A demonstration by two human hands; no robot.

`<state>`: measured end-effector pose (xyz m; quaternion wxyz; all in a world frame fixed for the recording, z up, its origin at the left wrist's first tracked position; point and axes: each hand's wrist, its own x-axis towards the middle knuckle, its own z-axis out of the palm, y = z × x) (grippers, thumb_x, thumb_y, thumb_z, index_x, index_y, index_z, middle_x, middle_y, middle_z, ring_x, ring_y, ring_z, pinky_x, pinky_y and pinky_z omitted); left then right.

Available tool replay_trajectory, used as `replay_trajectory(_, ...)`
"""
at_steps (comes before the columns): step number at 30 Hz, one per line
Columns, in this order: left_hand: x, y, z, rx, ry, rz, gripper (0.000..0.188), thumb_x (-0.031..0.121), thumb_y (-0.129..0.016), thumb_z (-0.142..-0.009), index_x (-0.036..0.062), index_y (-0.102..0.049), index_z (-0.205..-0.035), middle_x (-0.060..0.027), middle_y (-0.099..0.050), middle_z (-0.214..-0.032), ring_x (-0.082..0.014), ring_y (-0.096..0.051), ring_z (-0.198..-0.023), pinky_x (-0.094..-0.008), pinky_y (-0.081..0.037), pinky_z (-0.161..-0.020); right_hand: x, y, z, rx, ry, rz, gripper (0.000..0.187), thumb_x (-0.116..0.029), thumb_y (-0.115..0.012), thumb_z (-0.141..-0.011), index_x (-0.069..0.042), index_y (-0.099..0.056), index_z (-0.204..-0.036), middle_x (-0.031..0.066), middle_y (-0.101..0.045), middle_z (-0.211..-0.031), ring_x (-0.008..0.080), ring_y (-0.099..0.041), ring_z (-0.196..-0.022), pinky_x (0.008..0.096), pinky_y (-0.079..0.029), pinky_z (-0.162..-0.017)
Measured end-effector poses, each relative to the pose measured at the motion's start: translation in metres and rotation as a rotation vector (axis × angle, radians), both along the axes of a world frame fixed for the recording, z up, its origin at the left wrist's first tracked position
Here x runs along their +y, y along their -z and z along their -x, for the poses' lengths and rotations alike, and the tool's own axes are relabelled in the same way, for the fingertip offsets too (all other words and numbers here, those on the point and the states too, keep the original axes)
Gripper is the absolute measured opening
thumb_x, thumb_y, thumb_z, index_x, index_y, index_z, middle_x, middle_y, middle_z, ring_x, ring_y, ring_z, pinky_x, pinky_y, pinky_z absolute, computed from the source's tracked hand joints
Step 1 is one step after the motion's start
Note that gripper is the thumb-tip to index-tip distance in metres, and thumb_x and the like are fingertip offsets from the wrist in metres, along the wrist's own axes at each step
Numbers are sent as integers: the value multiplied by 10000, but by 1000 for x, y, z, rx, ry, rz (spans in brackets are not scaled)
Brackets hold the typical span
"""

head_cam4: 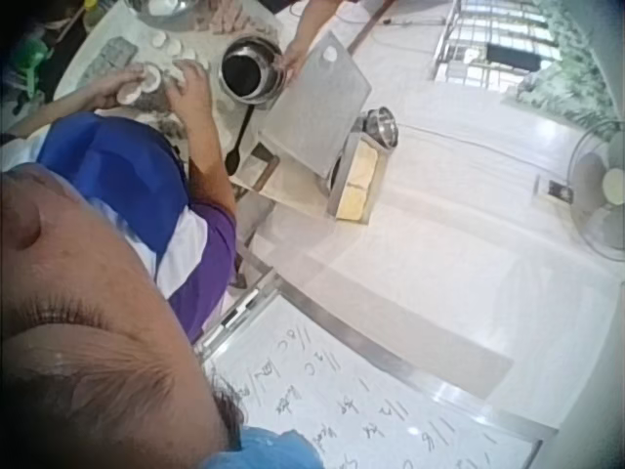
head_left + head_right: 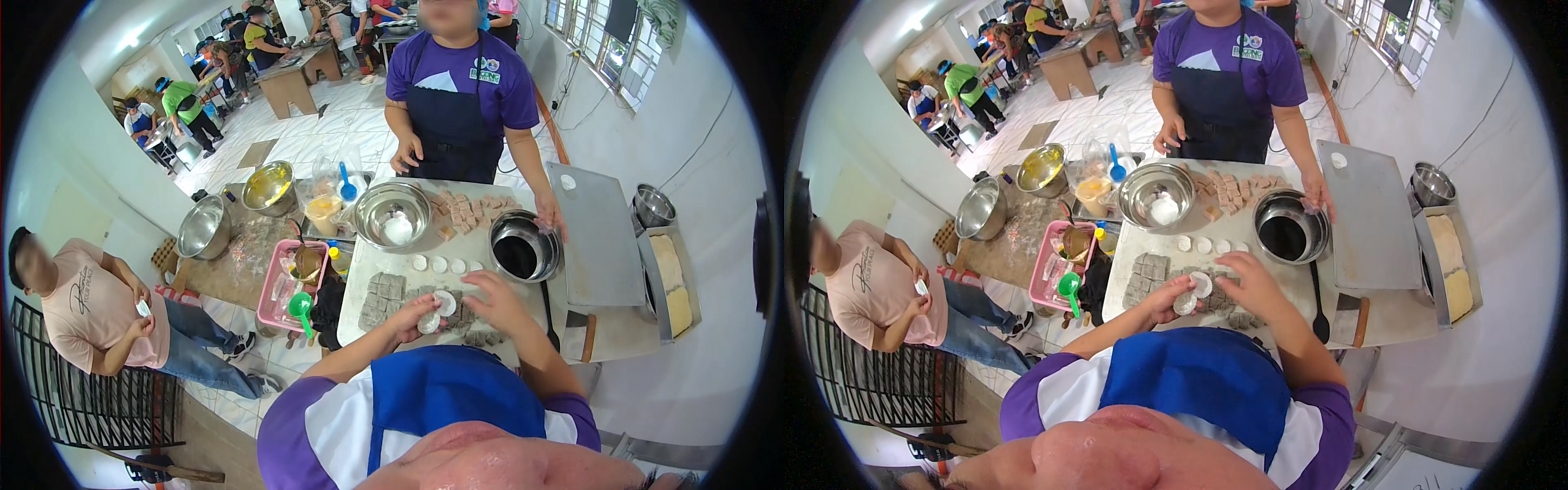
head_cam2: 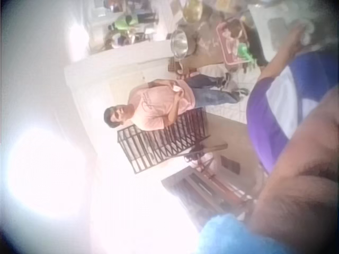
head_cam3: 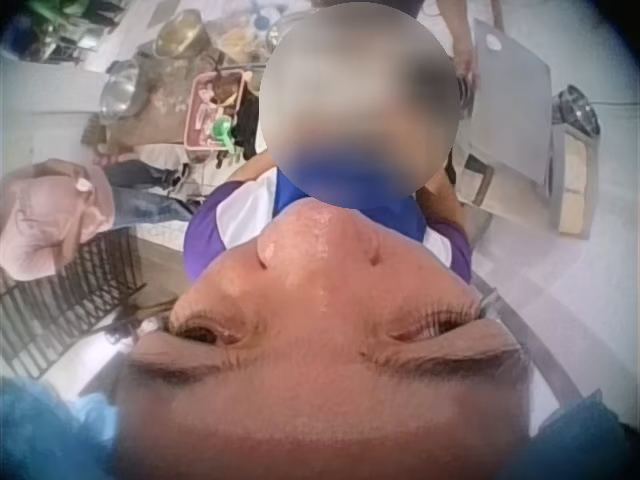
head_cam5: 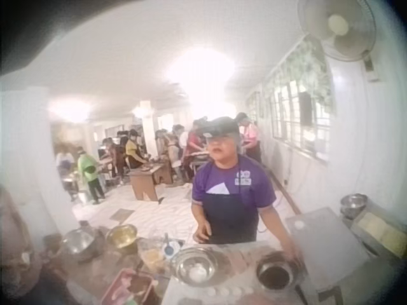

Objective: The person places small gray food squares into white paper liners by hand while standing at a kitchen work table.

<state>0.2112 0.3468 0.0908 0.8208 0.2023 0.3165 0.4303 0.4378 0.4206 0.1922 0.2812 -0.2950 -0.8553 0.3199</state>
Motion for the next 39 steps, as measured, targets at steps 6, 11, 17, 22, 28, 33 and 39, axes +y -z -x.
replay_trajectory(6,-11,-23,-3,48,-86,52,251,273,-563,-955,137,-553,-1166,-36,-660,-1010,-155,-677,-781,-291,-560,-602,-28,7,25,-28,-106,96,419,-172,-745,-745,-114,-630,-1144,159,-470,-1321,332,-462,-1222,401,-398,-1010)
replay_trajectory(11,-15,-24,2,104,-33,39,268,287,-558,-956,120,-558,-1166,-36,-658,-994,-153,-676,-794,-291,-558,-599,-29,14,28,-89,-126,35,369,-178,-759,-723,-128,-666,-1077,162,-466,-1331,345,-448,-1229,412,-388,-1013)
replay_trajectory(17,-14,-18,2,95,-44,38,272,278,-563,-952,100,-562,-1157,-42,-659,-992,-156,-678,-791,-289,-559,-589,-28,18,27,-73,-128,54,331,-227,-787,-700,-134,-689,-1002,162,-491,-1312,358,-454,-1213,430,-387,-1003)
replay_trajectory(22,-14,-14,4,83,-40,27,360,261,-561,-948,114,-525,-1275,-34,-653,-1023,-157,-678,-799,-287,-560,-585,-29,18,29,-86,-128,30,324,-233,-798,-693,-128,-688,-979,159,-502,-1291,355,-467,-1197,429,-392,-992)
replay_trajectory(28,-14,-23,5,57,-10,24,455,239,-533,-961,173,-443,-1402,-27,-636,-1077,-162,-669,-796,-284,-550,-582,-33,8,29,-113,-153,13,321,-178,-796,-687,-99,-679,-975,147,-503,-1298,330,-486,-1192,403,-419,-982)
replay_trajectory(33,-13,-21,5,85,-19,17,407,241,-522,-962,144,-480,-1356,-33,-633,-1060,-154,-652,-799,-288,-539,-588,-31,12,28,-119,-166,50,244,-156,-763,-720,-99,-677,-942,126,-542,-1233,329,-520,-1134,412,-426,-957)
replay_trajectory(39,-12,-13,6,64,-11,-22,400,243,-517,-965,134,-475,-1348,-42,-645,-1046,-151,-657,-775,-282,-536,-584,-27,21,27,-88,-137,18,141,-111,-695,-762,-83,-673,-898,130,-571,-1170,326,-551,-1077,401,-451,-915)
